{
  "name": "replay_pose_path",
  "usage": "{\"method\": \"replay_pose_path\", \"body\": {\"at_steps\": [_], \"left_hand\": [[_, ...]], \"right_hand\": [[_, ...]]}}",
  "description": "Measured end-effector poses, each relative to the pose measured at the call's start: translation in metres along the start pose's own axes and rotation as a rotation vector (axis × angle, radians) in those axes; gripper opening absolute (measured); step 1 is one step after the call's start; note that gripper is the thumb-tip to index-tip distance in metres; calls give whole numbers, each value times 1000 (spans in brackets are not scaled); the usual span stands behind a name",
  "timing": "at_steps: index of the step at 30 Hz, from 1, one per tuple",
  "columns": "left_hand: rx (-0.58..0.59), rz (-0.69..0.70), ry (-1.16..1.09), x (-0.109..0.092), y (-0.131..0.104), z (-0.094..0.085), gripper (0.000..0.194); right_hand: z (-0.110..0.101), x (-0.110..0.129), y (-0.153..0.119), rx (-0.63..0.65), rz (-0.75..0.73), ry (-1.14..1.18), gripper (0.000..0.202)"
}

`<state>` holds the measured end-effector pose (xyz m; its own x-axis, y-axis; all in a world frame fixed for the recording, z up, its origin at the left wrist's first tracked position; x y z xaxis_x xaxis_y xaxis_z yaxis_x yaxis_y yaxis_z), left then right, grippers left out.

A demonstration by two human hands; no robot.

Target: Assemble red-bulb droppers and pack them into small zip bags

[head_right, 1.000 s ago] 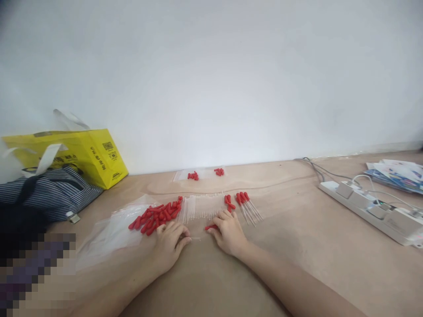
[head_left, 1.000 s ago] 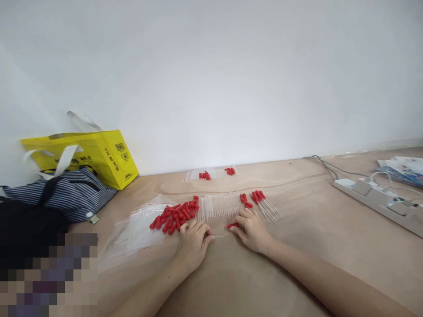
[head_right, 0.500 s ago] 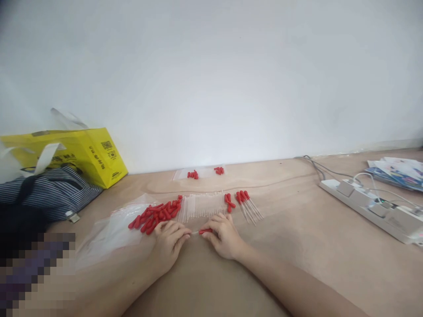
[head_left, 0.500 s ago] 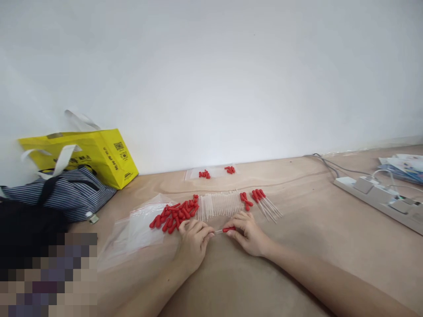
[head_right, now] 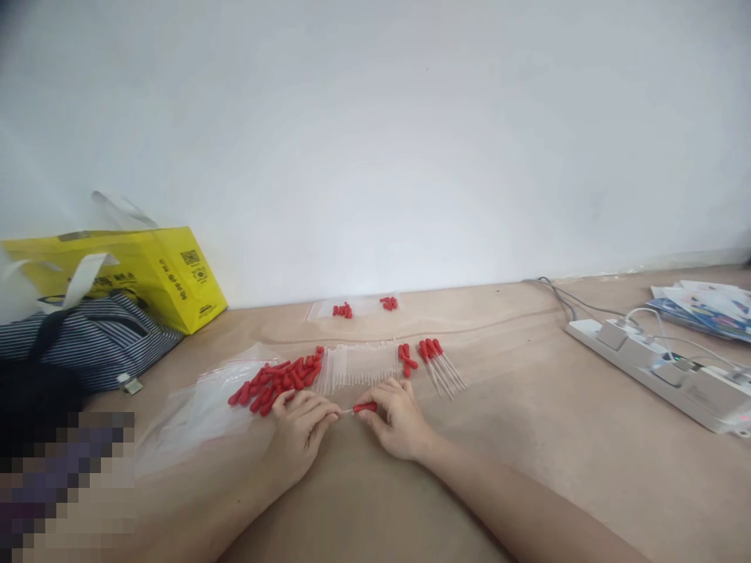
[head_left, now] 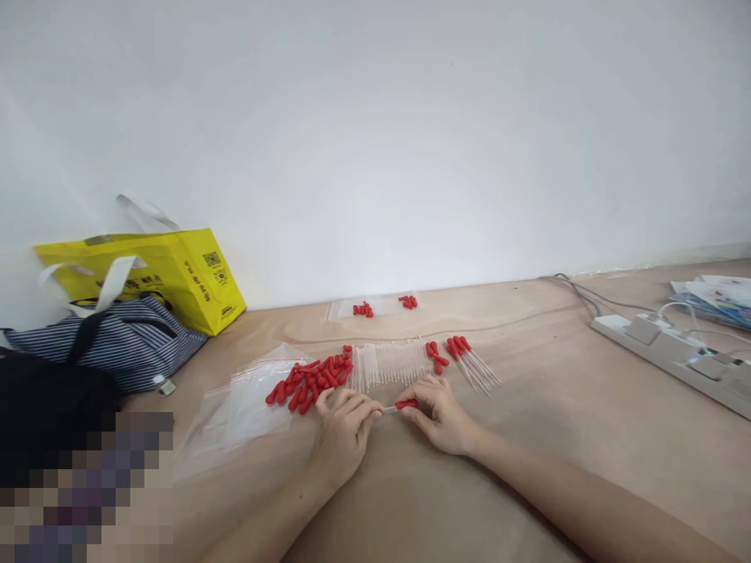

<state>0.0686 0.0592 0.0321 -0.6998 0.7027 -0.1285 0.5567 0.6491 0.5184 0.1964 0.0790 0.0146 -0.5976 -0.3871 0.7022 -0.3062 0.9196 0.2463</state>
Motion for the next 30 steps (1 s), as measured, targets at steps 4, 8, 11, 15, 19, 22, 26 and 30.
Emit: {"method": "replay_pose_path", "body": {"at_steps": [4, 8, 11, 15, 19, 22, 26, 30], "left_hand": [[7, 9, -15, -3, 1, -1, 19], [-17, 26, -23, -4, 3, -3, 17], [-40, 41, -36, -6, 3, -5, 17], [-77, 56, -56, -7, 4, -6, 18], [-106, 77, -37, -9, 5, -9, 19], [-123, 94, -7, -11, 4, -11, 19], [-131, 123, 31, -14, 4, -13, 18], [-123, 147, 57, -17, 5, -13, 18]], "right_hand": [[4, 2, -1, 17, 3, 22, 9], [4, 0, 0, 17, 20, 53, 9], [4, -1, 0, 22, 19, 79, 9], [3, 2, -2, 31, -12, 108, 10], [3, 4, -2, 39, -47, 144, 10], [1, 4, -3, 23, -79, 156, 11], [-3, 6, -4, -14, -128, 148, 13], [-3, 8, -4, -39, -158, 115, 15]]}}
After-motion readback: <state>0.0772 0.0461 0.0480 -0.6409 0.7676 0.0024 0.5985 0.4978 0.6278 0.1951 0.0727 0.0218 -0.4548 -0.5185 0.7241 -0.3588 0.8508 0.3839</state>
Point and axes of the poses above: each hand's wrist, its own y-axis towards the middle knuckle, its own z-axis out of the palm, x = y × z, the point moved 8 cm from there along y, towards the middle knuckle, and after that the axes turned 12 degrees about z, right-handed, at the moved point
